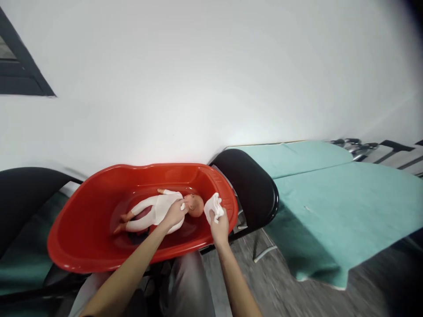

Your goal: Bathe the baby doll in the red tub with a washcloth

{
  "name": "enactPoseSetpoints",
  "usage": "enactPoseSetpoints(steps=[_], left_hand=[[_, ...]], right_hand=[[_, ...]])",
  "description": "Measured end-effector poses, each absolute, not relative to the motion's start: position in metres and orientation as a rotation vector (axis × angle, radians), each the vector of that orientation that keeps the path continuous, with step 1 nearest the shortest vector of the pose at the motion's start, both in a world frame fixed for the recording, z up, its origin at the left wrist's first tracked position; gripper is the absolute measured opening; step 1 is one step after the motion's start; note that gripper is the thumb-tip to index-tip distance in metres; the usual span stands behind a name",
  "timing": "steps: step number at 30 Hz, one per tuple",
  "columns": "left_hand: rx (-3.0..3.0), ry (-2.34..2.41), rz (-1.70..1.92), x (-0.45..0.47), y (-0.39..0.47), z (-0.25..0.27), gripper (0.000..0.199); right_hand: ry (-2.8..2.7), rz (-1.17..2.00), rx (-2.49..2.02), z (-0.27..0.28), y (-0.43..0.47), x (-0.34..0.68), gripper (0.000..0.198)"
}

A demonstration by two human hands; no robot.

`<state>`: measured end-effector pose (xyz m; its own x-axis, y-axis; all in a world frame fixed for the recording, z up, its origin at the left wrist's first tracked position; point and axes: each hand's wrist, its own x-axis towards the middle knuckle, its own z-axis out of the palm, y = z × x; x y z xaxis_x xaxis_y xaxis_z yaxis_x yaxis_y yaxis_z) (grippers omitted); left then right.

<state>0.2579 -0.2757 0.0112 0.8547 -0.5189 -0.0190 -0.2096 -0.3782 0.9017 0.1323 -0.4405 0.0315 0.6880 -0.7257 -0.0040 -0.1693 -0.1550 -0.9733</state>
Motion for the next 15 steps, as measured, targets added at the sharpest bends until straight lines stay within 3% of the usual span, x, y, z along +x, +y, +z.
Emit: enactPoseSetpoints(steps=[4,10,12,15], left_hand=[[2.28,-0.726,-0.378,0.278,-0.318,-0.022,0.072],[2.524,-0.683,-0.399,0.276,-0.328,-0.039,0.078],[2.579,-0.652,-0.362,0.275,-0.329,-0.04,0.074],[2.634,-0.657,-0.3,0.273,-0.33,-0.044,0.052]], right_hand=[[0.898,-0.342,-2.04,0.042,-0.456,0.182,0.044],[0.856,-0.265,-2.232,0.03,-0.463,0.221,0.058],[0.833,-0.14,-2.159,0.012,-0.46,0.227,0.05],[0.807,-0.034,-1.976,-0.013,-0.453,0.231,0.043]])
